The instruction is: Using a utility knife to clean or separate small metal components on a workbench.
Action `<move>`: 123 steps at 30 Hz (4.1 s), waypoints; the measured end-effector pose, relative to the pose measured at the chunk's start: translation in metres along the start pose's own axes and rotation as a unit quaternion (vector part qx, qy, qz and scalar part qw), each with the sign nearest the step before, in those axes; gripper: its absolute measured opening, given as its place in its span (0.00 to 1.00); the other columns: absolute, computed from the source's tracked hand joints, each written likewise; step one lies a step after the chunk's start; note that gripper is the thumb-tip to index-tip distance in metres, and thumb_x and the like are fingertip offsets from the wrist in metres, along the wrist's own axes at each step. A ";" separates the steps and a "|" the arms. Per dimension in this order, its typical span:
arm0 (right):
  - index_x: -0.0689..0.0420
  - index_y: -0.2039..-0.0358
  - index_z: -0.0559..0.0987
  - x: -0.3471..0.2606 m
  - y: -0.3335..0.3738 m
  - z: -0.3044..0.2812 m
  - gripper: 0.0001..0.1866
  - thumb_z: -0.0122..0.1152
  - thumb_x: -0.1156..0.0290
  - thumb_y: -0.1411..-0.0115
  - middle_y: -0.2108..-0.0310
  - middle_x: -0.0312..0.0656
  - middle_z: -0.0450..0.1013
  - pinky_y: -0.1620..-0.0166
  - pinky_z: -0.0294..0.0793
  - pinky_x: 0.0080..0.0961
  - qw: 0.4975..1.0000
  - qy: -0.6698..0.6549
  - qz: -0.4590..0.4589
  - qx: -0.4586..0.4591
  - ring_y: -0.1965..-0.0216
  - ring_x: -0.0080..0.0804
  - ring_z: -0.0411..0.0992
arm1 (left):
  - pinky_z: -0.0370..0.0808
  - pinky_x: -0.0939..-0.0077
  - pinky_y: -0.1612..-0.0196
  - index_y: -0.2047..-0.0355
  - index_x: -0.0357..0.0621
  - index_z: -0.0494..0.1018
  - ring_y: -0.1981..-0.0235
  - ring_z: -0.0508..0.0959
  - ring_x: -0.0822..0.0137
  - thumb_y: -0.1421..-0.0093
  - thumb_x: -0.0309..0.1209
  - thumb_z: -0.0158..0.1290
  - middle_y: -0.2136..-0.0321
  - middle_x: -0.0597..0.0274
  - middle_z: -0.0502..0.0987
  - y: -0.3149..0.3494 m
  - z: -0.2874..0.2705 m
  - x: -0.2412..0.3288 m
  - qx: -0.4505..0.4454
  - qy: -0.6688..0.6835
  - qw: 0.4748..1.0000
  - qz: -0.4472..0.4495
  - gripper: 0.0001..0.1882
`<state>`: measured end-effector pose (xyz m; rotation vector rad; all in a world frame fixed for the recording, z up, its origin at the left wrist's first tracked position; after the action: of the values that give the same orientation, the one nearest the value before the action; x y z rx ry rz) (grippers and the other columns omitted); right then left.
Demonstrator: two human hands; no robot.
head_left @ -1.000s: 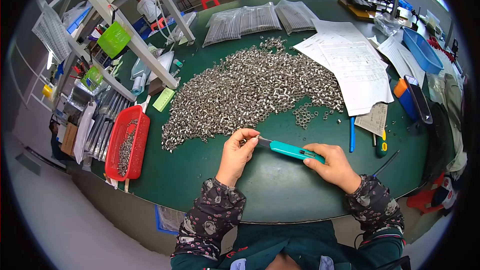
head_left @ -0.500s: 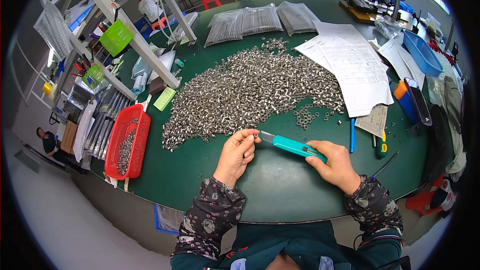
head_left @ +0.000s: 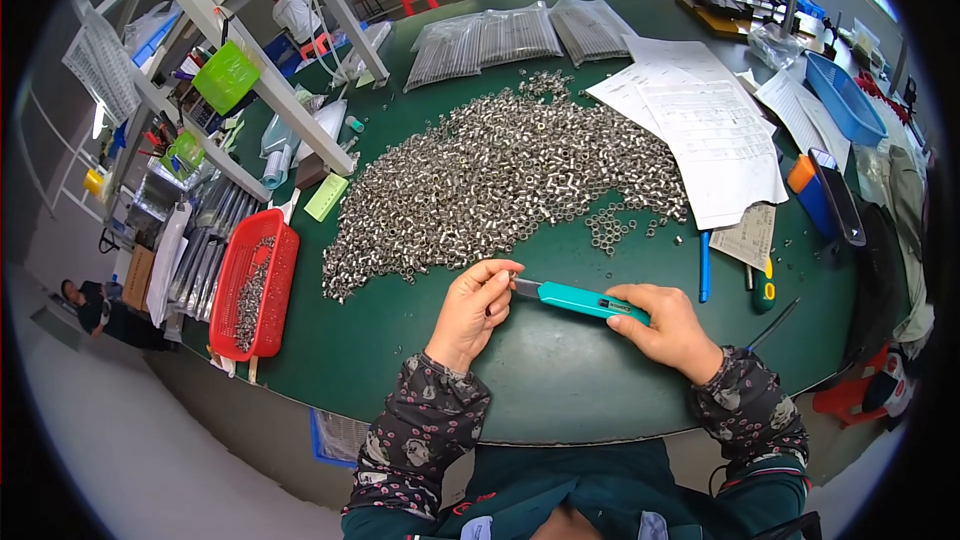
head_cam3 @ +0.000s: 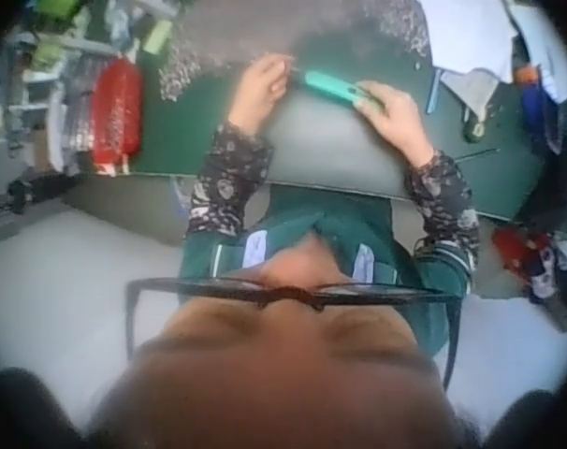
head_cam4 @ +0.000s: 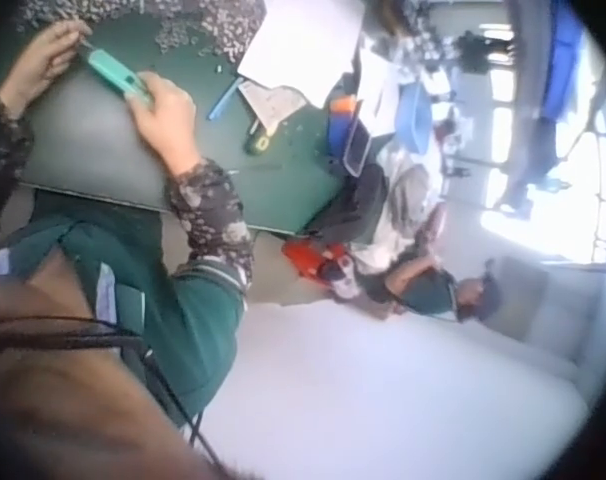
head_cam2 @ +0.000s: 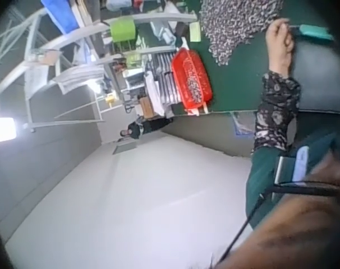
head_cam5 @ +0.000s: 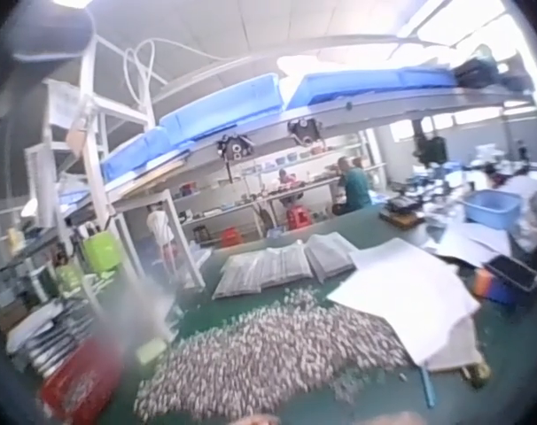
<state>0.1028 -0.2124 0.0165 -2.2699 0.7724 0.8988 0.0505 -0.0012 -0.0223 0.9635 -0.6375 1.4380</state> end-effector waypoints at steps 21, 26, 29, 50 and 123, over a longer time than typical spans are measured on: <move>0.57 0.66 0.73 -0.012 0.000 -0.014 0.14 0.58 0.69 0.54 0.80 0.43 0.66 0.77 0.64 0.31 0.990 0.063 -0.053 0.114 0.80 0.41 0.66 | 0.53 0.94 0.88 0.62 0.39 0.67 0.85 0.58 0.84 0.41 0.28 0.42 0.74 0.65 0.69 -0.001 -0.005 0.005 0.015 0.060 0.998 0.031 0.09; 0.57 0.66 0.73 -0.010 -0.001 -0.013 0.14 0.58 0.69 0.55 0.80 0.43 0.66 0.77 0.64 0.31 0.991 0.061 -0.054 0.109 0.80 0.42 0.66 | 0.53 0.94 0.88 0.62 0.39 0.67 0.85 0.58 0.83 0.41 0.28 0.42 0.74 0.65 0.68 -0.001 -0.005 0.006 0.015 0.070 0.997 0.028 0.09; 0.57 0.66 0.73 -0.011 0.000 -0.013 0.14 0.58 0.69 0.55 0.80 0.43 0.66 0.77 0.64 0.31 0.991 0.062 -0.054 0.108 0.81 0.41 0.66 | 0.53 0.93 0.88 0.62 0.38 0.67 0.85 0.58 0.83 0.41 0.28 0.42 0.74 0.65 0.68 0.000 -0.005 0.005 0.015 0.065 0.997 0.025 0.09; 0.59 0.65 0.72 0.003 -0.003 -0.028 0.14 0.58 0.69 0.53 0.76 0.45 0.69 0.75 0.66 0.30 0.984 0.043 -0.037 0.172 0.77 0.42 0.68 | 0.68 0.77 0.80 0.75 0.40 0.67 0.83 0.72 0.66 0.50 0.28 0.52 0.82 0.59 0.71 0.022 0.073 0.025 0.027 -0.579 0.752 0.315 0.06; 0.59 0.65 0.74 0.002 -0.002 0.006 0.14 0.56 0.65 0.51 0.72 0.48 0.72 0.68 0.68 0.31 0.995 -0.073 0.056 -0.041 0.71 0.44 0.70 | 0.51 0.91 0.90 0.66 0.41 0.66 0.88 0.56 0.82 0.40 0.32 0.41 0.78 0.68 0.67 0.001 0.001 -0.006 0.007 0.118 0.993 -0.017 0.08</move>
<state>0.1029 -0.2073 0.0123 -2.2184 0.8177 1.1553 0.0489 -0.0049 -0.0267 0.7962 -0.4346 1.4995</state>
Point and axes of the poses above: each hand's wrist, its own y-axis away from the middle knuckle, its own z-axis out of the palm, x = y × z, the point moved 5 cm from there along -y, towards the middle knuckle
